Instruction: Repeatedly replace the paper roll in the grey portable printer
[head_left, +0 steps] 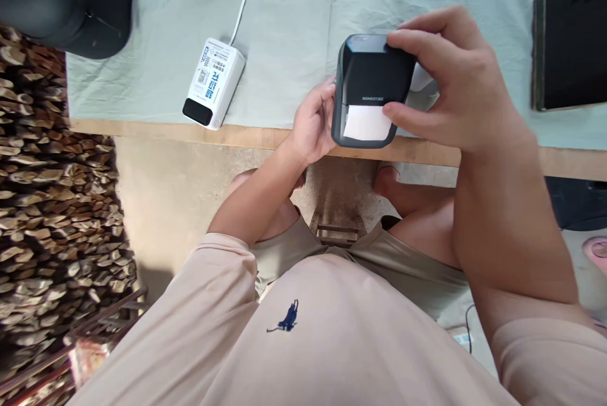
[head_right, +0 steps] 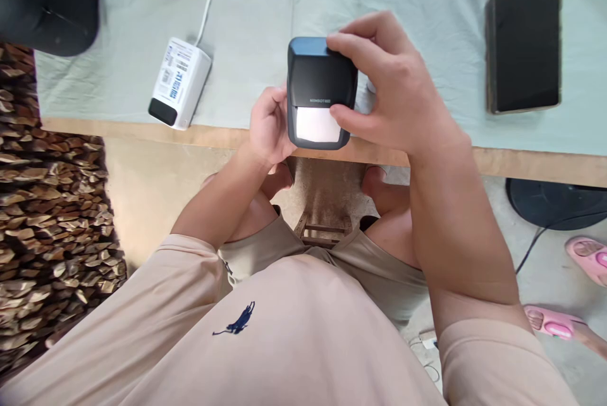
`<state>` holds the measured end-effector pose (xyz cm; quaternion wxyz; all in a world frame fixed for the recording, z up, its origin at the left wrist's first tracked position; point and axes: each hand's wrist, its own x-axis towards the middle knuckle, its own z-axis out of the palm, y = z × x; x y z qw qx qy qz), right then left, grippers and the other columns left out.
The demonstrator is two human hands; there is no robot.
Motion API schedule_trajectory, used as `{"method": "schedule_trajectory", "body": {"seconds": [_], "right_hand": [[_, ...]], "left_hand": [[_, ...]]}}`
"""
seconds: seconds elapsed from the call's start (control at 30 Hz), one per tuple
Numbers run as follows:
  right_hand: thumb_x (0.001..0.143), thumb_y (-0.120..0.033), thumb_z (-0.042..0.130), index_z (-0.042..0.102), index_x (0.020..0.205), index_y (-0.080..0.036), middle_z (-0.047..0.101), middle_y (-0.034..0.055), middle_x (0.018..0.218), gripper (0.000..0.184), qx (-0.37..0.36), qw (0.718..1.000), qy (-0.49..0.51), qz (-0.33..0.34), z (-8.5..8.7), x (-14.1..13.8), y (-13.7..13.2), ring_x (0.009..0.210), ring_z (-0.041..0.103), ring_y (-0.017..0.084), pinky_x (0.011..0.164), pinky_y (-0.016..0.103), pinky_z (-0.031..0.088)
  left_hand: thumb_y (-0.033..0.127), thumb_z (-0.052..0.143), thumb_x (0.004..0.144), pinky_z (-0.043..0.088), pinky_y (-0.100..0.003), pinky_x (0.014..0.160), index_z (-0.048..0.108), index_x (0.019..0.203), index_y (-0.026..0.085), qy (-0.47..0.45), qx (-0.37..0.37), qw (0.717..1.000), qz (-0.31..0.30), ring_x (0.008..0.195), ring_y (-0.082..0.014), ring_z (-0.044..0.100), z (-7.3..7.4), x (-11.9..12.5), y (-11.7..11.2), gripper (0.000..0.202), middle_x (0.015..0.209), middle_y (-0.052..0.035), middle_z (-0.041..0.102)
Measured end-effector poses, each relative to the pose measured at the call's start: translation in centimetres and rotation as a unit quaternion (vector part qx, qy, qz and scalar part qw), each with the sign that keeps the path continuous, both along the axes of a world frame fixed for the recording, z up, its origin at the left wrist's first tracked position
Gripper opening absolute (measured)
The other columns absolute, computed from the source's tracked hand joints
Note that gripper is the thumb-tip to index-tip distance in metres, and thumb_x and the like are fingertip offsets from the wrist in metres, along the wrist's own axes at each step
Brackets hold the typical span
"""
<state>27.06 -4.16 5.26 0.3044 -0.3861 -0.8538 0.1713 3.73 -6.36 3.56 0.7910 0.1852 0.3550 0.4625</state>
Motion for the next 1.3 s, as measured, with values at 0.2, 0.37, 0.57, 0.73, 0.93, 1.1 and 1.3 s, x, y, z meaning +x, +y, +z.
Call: {"method": "schedule_trajectory", "body": {"seconds": [0.2, 0.37, 0.57, 0.73, 0.93, 1.1, 1.3], "right_hand": [[0.097, -0.037, 0.079, 0.054, 0.168, -0.049, 0.067, 0.008, 0.158, 0.076, 0.002, 1.0, -0.012, -0.006, 0.5, -0.5, -0.3, 0.149, 0.069, 0.035, 0.118, 0.058, 0.066], [0.099, -0.041, 0.083, 0.057, 0.162, -0.047, 0.065, 0.0079, 0.16, 0.069, -0.021, 1.0, -0.003, -0.019, 0.7, 0.0, -0.1, 0.148, 0.068, 0.033, 0.105, 0.051, 0.071], [0.1, -0.082, 0.071, 0.069, 0.142, -0.035, 0.067, 0.006, 0.136, 0.063, 0.078, 0.994, 0.06, -0.048, 0.2, -0.5, 0.5, 0.124, 0.074, 0.028, 0.077, 0.04, 0.067], [0.108, -0.072, 0.064, 0.067, 0.107, -0.029, 0.067, 0.0016, 0.101, 0.044, 0.087, 0.978, 0.114, -0.151, 1.3, -2.5, 0.8, 0.093, 0.072, 0.022, 0.069, 0.04, 0.052], [0.097, -0.099, 0.062, 0.048, 0.081, -0.03, 0.042, 0.0001, 0.079, 0.072, 0.099, 0.908, 0.344, -0.219, 0.7, -4.1, 2.2, 0.062, 0.066, 0.021, 0.055, 0.041, 0.043], [0.108, -0.047, 0.069, 0.064, 0.085, -0.025, 0.063, 0.0004, 0.082, 0.032, 0.053, 0.963, 0.202, -0.172, 1.7, -3.5, 0.8, 0.065, 0.06, 0.015, 0.062, 0.037, 0.041], [0.081, -0.028, 0.074, 0.085, 0.105, -0.035, 0.072, -0.0011, 0.074, 0.028, -0.024, 0.966, -0.156, -0.205, 2.6, -3.6, -0.1, 0.071, 0.066, 0.025, 0.063, 0.037, 0.04]], "left_hand": [[0.019, 0.037, 0.113, 0.069, -0.039, 0.116, 0.069, 0.09, 0.027, -0.014, -0.016, 1.0, 0.008, 0.138, -0.0284, 0.081, 0.7, 0.1, -0.1, 0.04, 0.08, -0.0065, 0.08], [0.016, 0.037, 0.111, 0.068, -0.035, 0.115, 0.069, 0.092, 0.022, -0.031, -0.025, 0.999, 0.03, 0.129, -0.0266, 0.085, 1.2, 0.5, 0.0, 0.038, 0.071, -0.0036, 0.073], [0.031, 0.036, 0.116, 0.065, -0.046, 0.121, 0.071, 0.107, 0.021, 0.003, -0.101, 0.993, 0.06, 0.157, -0.0325, 0.07, 1.1, 0.5, 0.0, 0.038, 0.105, -0.0068, 0.084], [0.026, 0.043, 0.111, 0.059, -0.052, 0.131, 0.074, 0.12, 0.023, -0.017, -0.019, 1.0, -0.008, 0.165, -0.0354, 0.064, 0.5, 0.1, -0.4, 0.033, 0.118, -0.0109, 0.087], [0.024, 0.055, 0.107, 0.056, -0.044, 0.133, 0.077, 0.109, 0.027, -0.03, 0.018, 0.999, -0.019, 0.163, -0.033, 0.065, 0.1, -0.1, -0.6, 0.023, 0.105, -0.0093, 0.089], [0.023, 0.057, 0.107, 0.057, -0.048, 0.132, 0.075, 0.106, 0.024, -0.027, 0.004, 0.999, -0.016, 0.153, -0.0334, 0.073, 0.4, 0.0, -0.6, 0.018, 0.107, -0.0089, 0.089], [0.02, 0.059, 0.105, 0.056, -0.05, 0.133, 0.075, 0.107, 0.028, 0.028, -0.007, 0.999, -0.023, 0.151, -0.037, 0.071, 0.2, 0.0, -0.5, 0.018, 0.099, -0.007, 0.085]]}}
